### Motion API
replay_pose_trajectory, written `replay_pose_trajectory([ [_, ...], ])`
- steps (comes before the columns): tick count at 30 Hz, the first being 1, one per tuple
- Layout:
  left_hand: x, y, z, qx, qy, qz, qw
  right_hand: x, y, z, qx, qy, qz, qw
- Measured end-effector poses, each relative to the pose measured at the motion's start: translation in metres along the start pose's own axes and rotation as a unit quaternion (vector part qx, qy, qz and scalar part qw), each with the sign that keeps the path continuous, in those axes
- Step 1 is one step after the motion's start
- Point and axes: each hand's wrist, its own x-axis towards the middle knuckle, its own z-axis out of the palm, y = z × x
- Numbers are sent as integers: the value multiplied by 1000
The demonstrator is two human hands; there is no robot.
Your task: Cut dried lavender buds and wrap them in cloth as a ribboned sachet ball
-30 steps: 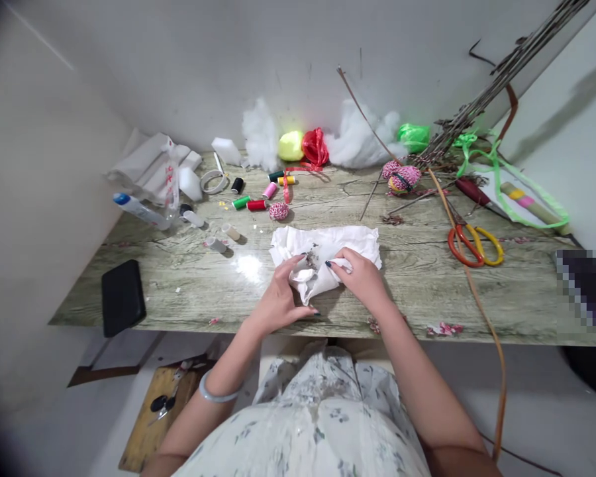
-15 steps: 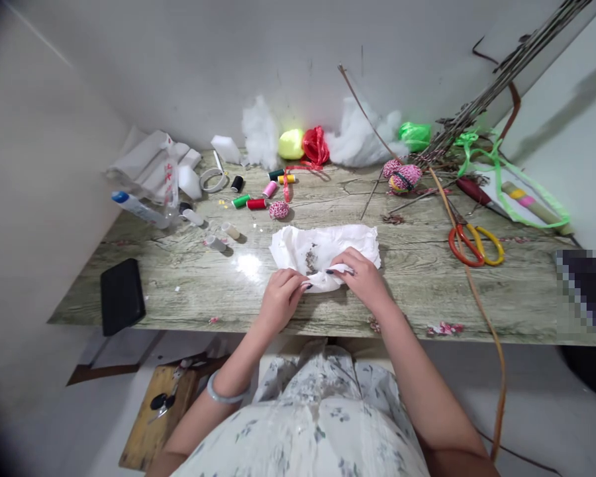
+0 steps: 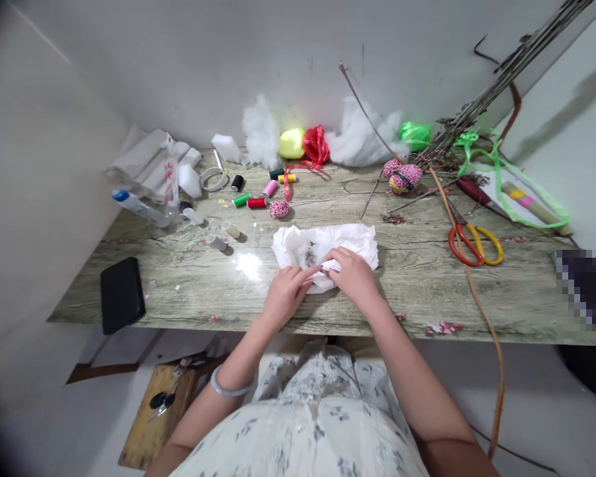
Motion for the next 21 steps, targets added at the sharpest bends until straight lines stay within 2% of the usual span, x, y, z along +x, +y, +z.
replay_pose_trajectory([
  [3,-2,-1,1,28,-7,28,999,1,1,4,-8,5,10,1000],
  [7,1,-1,4,3,4,8,1000,1,-4,4,-12,3,-5,1000],
  [9,4,1,6,-9,12,-14,1000,-4,-10,0,-25,28,-22,999],
  [11,7,2,7,-21,18,-41,999,-12,-13,-6,-45,95,-36,994],
  [12,8,3,7,-29,20,-52,998,-17,-13,-9,-52,151,-32,987],
  [14,10,3,8,-45,21,-65,997,-26,-6,-16,-46,275,10,960],
  [16,10,3,8,-53,23,-69,996,-32,10,-20,1,347,75,935],
  [17,10,3,9,-54,23,-69,996,-34,20,-20,44,338,106,934],
  [19,10,2,9,-51,24,-68,996,-34,37,-17,164,253,163,939],
  [21,10,3,8,-46,22,-66,997,-31,46,-10,267,180,187,928],
])
